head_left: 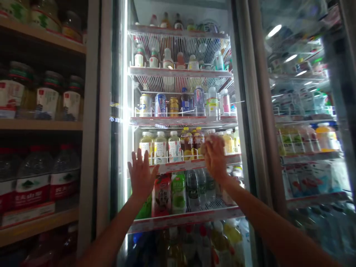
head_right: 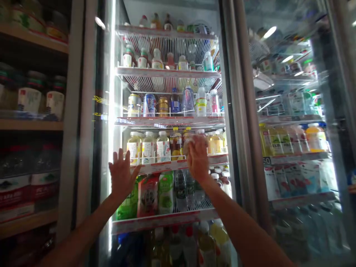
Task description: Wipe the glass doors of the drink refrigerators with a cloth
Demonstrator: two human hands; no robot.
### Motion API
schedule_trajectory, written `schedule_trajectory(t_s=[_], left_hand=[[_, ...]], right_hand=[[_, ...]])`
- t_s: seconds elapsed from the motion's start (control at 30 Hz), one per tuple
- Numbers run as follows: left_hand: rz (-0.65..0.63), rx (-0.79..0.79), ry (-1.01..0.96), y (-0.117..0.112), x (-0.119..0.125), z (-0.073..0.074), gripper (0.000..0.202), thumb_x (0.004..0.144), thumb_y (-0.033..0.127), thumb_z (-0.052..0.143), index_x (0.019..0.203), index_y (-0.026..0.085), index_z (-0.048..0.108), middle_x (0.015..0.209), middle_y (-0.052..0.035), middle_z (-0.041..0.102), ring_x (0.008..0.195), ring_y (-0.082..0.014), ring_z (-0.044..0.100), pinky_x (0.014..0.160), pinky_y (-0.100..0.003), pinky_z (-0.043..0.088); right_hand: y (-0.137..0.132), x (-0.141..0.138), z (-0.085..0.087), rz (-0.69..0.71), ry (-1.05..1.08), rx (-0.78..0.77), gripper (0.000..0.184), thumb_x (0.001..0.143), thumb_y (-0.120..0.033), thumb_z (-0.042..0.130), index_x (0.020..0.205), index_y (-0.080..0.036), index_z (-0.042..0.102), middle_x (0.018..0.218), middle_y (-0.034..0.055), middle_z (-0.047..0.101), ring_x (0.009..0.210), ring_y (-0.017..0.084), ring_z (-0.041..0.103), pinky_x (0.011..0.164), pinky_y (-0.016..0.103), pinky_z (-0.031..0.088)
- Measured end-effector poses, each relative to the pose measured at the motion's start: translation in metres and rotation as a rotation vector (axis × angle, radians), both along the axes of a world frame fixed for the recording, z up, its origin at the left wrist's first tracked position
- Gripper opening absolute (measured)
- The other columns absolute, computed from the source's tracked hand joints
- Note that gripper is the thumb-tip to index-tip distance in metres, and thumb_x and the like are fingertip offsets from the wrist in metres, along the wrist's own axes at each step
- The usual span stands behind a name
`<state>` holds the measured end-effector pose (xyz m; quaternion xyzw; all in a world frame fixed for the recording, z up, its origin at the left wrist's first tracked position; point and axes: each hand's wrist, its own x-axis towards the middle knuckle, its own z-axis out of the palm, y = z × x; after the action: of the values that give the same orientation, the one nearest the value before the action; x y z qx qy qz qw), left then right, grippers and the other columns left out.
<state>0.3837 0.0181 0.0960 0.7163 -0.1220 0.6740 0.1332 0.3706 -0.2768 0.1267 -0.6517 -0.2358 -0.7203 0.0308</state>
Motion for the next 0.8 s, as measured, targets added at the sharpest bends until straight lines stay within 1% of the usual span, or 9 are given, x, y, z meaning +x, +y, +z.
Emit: schedule_trajectory(t_s=[0.07,0.1,0.13,0.27,0.43,0.6,0.63,0.73,0.8], left_hand=[[-0.006,0.014,-0.002,-0.003,-0.002,-0.01,0.063,0.09,0.046,0.036,0.143,0.018,0.018,0.149,-0.0162,0.02,0.14,-0.0288,0.007,0.109,-0.055,0.015],[-0.011,0.033,-0.003,-0.004,-0.004,-0.016,0.062,0.09,0.044,0.037,0.143,0.018,0.018,0.149,-0.0156,0.02,0.14,-0.0281,0.007,0.109,-0.054,0.016],[-0.016,0.054,-0.004,-0.005,-0.004,-0.022,0.062,0.09,0.041,0.038,0.143,0.019,0.017,0.149,-0.015,0.021,0.14,-0.0274,0.007,0.11,-0.053,0.016],[-0.012,0.067,-0.002,-0.009,-0.005,-0.039,0.064,0.089,0.037,0.041,0.144,0.019,0.014,0.149,-0.0154,0.02,0.139,-0.0276,0.008,0.11,-0.054,0.017],[-0.016,0.067,0.031,-0.008,-0.007,-0.046,0.063,0.089,0.035,0.042,0.144,0.019,0.015,0.149,-0.0149,0.022,0.139,-0.027,0.009,0.109,-0.054,0.02],[-0.021,0.101,0.026,-0.007,-0.007,-0.055,0.061,0.089,0.033,0.042,0.143,0.018,0.018,0.148,-0.0147,0.023,0.139,-0.0265,0.01,0.11,-0.052,0.02],[-0.019,0.085,0.024,-0.008,-0.007,-0.056,0.061,0.089,0.033,0.042,0.143,0.018,0.018,0.148,-0.015,0.023,0.139,-0.0268,0.01,0.11,-0.053,0.02],[-0.01,0.068,0.019,-0.01,-0.007,-0.057,0.061,0.089,0.034,0.041,0.143,0.017,0.017,0.147,-0.0163,0.024,0.139,-0.0273,0.011,0.109,-0.054,0.021],[-0.002,0.102,0.007,-0.01,-0.008,-0.057,0.063,0.089,0.034,0.041,0.144,0.017,0.015,0.147,-0.0168,0.025,0.139,-0.0268,0.011,0.108,-0.053,0.022]], right_hand=[[0.017,-0.003,-0.007,-0.015,0.076,-0.33,0.052,0.085,-0.016,0.039,0.137,-0.018,0.036,0.147,0.0072,0.028,0.139,0.024,0.012,0.111,0.051,0.024],[0.023,-0.003,-0.008,-0.026,0.071,-0.39,0.052,0.084,-0.016,0.04,0.136,-0.02,0.037,0.146,0.0054,0.031,0.139,0.023,0.016,0.111,0.049,0.025],[0.026,-0.003,-0.006,-0.032,0.052,-0.357,0.052,0.084,-0.016,0.04,0.136,-0.021,0.037,0.146,0.0045,0.031,0.138,0.022,0.017,0.112,0.05,0.024],[0.033,0.001,0.005,-0.014,-0.076,0.125,0.054,0.086,-0.015,0.038,0.139,-0.02,0.031,0.15,0.0066,0.019,0.139,0.026,0.014,0.11,0.057,0.021],[0.034,-0.001,-0.019,-0.02,0.106,-0.456,0.055,0.084,-0.018,0.042,0.138,-0.025,0.034,0.145,0.003,0.033,0.137,0.022,0.021,0.111,0.05,0.027],[0.012,-0.004,-0.027,-0.041,-0.129,0.141,0.056,0.086,-0.014,0.038,0.141,-0.021,0.028,0.149,0.0082,0.024,0.138,0.026,0.018,0.108,0.059,0.024],[0.012,-0.004,-0.029,-0.044,-0.123,0.117,0.055,0.086,-0.014,0.038,0.141,-0.02,0.028,0.149,0.0083,0.023,0.138,0.026,0.017,0.108,0.058,0.024],[0.015,-0.007,-0.038,-0.058,0.028,-0.306,0.053,0.085,-0.016,0.041,0.137,-0.021,0.035,0.146,0.0057,0.031,0.137,0.023,0.021,0.109,0.051,0.029],[0.01,-0.006,-0.036,-0.058,0.044,-0.366,0.05,0.085,-0.017,0.042,0.135,-0.021,0.039,0.143,0.0056,0.036,0.136,0.023,0.026,0.109,0.051,0.03]])
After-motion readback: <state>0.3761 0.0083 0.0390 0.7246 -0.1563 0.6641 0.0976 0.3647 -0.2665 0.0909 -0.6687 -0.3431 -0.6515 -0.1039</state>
